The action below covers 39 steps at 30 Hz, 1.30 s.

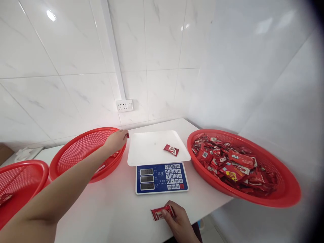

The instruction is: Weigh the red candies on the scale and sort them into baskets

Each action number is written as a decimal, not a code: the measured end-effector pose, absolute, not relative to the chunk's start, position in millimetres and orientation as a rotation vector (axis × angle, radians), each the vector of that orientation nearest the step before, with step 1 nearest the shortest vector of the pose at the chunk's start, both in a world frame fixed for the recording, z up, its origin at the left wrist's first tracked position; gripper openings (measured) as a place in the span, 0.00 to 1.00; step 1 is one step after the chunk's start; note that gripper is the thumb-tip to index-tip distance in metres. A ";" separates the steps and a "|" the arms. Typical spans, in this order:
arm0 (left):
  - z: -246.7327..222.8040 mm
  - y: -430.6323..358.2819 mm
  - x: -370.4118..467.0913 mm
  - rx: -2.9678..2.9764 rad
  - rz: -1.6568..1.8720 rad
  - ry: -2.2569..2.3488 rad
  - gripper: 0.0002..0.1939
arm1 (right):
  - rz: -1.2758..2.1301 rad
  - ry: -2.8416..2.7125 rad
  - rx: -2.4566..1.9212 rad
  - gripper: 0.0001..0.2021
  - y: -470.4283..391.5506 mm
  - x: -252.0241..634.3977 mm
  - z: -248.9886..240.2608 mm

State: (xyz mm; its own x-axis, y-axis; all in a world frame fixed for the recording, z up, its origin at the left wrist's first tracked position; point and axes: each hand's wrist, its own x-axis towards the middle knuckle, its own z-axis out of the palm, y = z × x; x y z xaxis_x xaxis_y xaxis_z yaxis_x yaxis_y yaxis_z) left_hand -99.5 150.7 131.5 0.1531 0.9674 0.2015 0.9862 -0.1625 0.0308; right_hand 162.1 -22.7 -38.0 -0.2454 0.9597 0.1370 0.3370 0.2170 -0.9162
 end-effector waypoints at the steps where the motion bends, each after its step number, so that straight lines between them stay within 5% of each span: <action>1: 137.0 145.7 -109.8 -2.246 -0.251 -1.986 0.13 | 1.035 -1.729 -1.213 0.19 -22.7 162.4 -38.6; 7: 141.6 136.9 -119.2 -2.234 -0.173 -1.969 0.16 | 1.060 -1.729 -1.236 0.20 -23.8 162.5 -39.7; 21: 81.0 172.9 60.9 -3.027 -0.227 -1.219 0.19 | 0.986 -1.679 -1.262 0.21 -26.9 159.5 -38.7; 34: 144.7 111.8 -121.6 -2.302 -0.596 -1.829 0.18 | 1.051 -1.707 -1.237 0.20 -25.7 162.4 -37.0; 39: 123.0 63.7 -138.7 -2.168 -0.758 -1.685 0.17 | 1.079 -1.618 -1.204 0.21 -23.9 161.7 -46.0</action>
